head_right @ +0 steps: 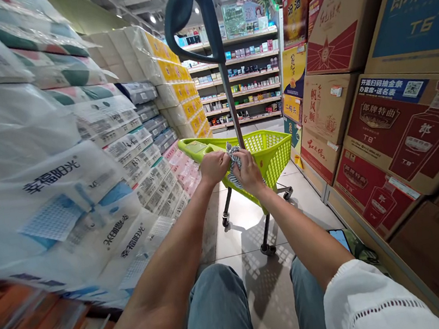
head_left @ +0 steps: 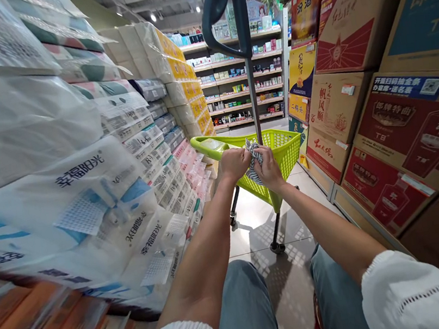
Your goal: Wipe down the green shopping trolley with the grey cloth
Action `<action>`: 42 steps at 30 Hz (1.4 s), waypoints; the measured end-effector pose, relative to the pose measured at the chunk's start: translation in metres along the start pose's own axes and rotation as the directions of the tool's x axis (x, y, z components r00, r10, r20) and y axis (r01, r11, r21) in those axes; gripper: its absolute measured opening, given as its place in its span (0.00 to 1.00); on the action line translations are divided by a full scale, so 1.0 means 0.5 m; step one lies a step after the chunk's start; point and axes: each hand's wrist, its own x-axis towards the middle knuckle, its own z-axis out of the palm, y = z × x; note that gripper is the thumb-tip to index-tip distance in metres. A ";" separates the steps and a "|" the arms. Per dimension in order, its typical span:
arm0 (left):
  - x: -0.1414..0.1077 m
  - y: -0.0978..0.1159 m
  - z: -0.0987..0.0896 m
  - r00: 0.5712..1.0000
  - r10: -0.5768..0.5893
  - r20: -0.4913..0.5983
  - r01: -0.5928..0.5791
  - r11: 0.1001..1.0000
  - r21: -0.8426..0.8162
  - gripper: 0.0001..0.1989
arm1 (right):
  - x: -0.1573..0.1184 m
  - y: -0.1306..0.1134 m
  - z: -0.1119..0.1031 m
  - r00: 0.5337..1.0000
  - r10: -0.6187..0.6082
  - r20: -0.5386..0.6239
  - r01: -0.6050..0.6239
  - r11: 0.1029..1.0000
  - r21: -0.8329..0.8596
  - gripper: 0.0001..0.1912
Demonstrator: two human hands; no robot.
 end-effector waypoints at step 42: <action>0.032 -0.017 -0.031 0.989 -0.010 0.147 0.000 0.998 0.069 0.21 | 0.058 0.017 -0.043 0.939 -0.215 0.267 0.286 0.922 -0.263 0.18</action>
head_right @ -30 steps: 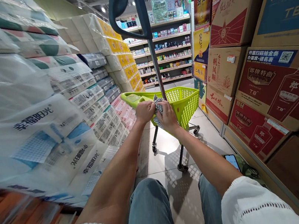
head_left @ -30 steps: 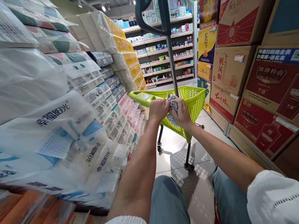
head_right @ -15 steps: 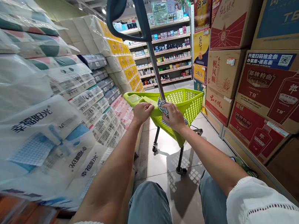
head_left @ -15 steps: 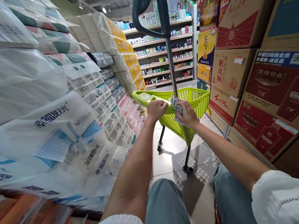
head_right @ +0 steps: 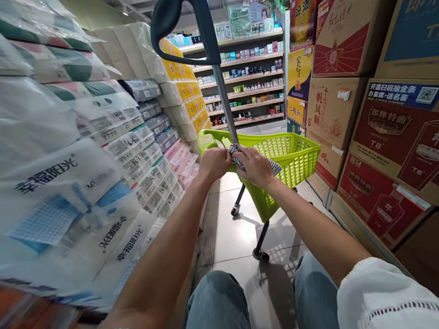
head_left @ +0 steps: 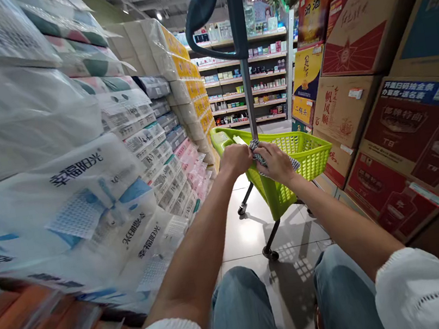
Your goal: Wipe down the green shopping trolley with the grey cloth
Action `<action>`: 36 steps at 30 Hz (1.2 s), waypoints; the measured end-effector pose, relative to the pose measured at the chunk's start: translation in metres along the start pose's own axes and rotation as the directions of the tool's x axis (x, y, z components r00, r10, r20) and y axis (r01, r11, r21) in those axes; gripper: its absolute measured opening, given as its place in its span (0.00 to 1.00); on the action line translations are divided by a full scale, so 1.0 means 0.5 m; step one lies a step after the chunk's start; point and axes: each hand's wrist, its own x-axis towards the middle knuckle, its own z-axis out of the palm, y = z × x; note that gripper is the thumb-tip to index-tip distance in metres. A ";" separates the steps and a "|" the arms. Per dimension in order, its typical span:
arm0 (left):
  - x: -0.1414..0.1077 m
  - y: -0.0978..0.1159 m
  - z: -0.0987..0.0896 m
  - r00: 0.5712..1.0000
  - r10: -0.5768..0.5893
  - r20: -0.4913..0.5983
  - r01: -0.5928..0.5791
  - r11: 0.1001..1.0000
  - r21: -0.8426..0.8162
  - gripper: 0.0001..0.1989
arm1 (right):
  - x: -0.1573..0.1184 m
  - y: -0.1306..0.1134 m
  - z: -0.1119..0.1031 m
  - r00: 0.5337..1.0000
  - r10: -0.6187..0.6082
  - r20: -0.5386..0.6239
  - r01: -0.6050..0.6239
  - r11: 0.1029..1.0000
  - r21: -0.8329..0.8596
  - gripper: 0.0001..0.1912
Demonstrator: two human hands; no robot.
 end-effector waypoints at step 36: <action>0.036 0.028 0.025 0.920 -0.257 -0.294 0.070 0.850 -0.523 0.21 | 0.026 0.016 0.022 0.855 0.518 0.005 -0.382 0.624 0.682 0.22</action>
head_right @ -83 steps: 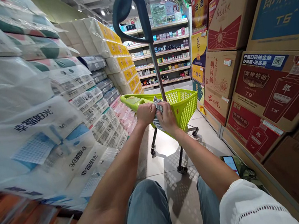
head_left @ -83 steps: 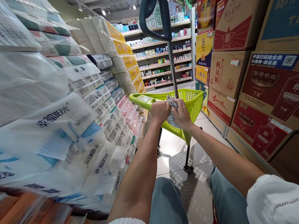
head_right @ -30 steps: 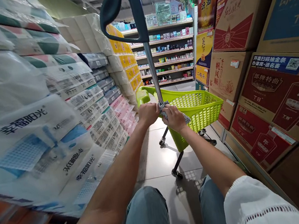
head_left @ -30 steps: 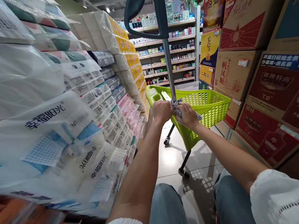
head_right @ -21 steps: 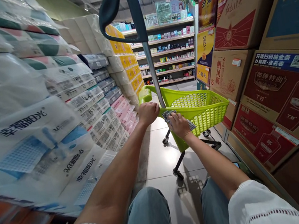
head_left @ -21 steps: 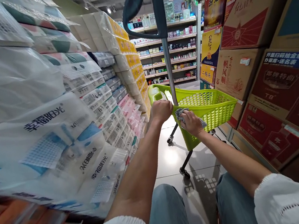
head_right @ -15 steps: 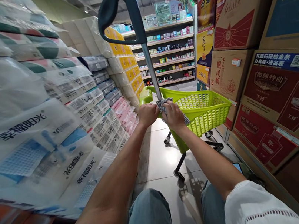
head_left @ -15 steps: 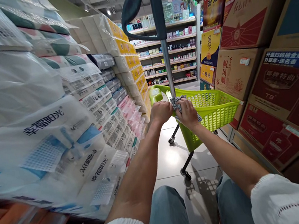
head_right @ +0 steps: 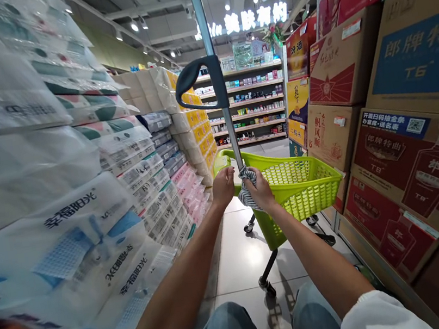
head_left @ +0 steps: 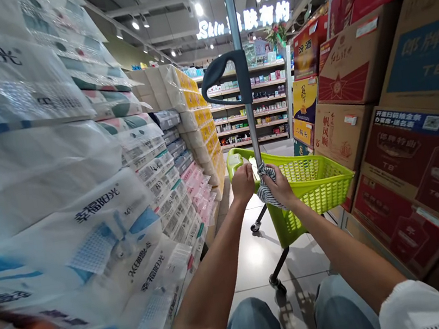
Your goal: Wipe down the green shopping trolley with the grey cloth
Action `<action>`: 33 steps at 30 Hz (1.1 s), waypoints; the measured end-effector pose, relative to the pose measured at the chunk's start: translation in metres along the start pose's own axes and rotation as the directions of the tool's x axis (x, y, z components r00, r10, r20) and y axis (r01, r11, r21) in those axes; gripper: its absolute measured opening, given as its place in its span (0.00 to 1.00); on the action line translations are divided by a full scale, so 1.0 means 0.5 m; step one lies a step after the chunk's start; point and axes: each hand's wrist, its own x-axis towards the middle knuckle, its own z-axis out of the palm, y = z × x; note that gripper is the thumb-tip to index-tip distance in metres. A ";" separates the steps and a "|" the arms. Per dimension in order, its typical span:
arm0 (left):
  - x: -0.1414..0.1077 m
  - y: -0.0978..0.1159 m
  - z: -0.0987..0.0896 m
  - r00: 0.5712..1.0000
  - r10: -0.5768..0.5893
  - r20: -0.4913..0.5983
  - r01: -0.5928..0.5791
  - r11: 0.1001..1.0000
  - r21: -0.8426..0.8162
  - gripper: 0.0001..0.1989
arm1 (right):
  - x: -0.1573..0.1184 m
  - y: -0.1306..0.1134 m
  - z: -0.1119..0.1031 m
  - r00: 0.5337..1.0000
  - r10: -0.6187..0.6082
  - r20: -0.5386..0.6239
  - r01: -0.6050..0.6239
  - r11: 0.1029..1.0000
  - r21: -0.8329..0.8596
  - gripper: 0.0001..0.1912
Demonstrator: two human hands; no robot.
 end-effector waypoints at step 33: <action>0.142 0.063 -0.134 0.999 0.047 -0.017 -0.048 0.997 -0.064 0.19 | 0.243 -0.256 -0.027 0.988 -0.142 0.053 0.136 0.986 0.097 0.21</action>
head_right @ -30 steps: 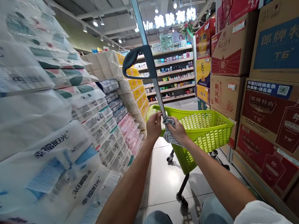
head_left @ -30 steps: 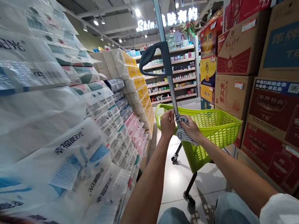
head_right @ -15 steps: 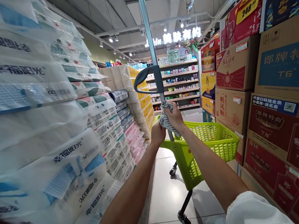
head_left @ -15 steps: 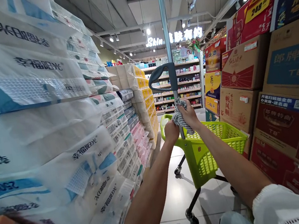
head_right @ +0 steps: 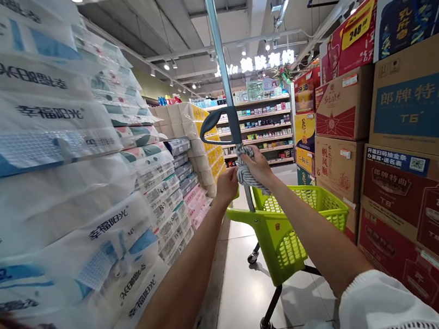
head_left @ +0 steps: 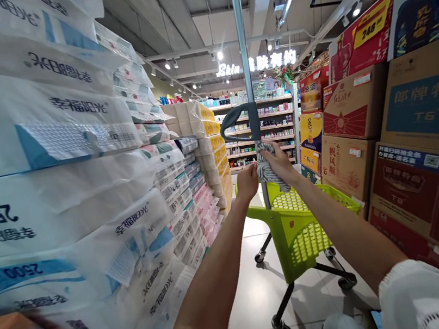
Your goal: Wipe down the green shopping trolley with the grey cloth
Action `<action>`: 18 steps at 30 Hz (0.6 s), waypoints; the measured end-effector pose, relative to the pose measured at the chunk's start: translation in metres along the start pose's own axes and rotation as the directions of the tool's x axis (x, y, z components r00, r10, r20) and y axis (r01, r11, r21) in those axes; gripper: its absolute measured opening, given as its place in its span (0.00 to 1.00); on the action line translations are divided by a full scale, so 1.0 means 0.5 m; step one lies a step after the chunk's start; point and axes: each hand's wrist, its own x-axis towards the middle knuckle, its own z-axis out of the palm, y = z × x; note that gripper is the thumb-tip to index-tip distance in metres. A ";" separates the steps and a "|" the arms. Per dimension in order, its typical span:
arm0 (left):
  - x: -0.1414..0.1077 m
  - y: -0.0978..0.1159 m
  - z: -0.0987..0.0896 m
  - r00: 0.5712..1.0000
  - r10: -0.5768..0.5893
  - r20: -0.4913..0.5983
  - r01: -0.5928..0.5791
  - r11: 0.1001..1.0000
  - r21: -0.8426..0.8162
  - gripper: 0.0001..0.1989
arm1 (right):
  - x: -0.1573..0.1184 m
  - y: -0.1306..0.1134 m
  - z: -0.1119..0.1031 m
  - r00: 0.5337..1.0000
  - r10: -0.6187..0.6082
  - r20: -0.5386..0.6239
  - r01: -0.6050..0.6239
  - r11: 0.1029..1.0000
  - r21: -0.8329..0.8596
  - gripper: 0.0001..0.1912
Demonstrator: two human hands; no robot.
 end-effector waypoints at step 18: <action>-0.097 -0.055 0.008 0.992 -0.029 0.123 0.032 0.999 -0.027 0.19 | -0.144 0.105 0.046 0.974 0.186 0.129 -0.178 0.982 -0.068 0.20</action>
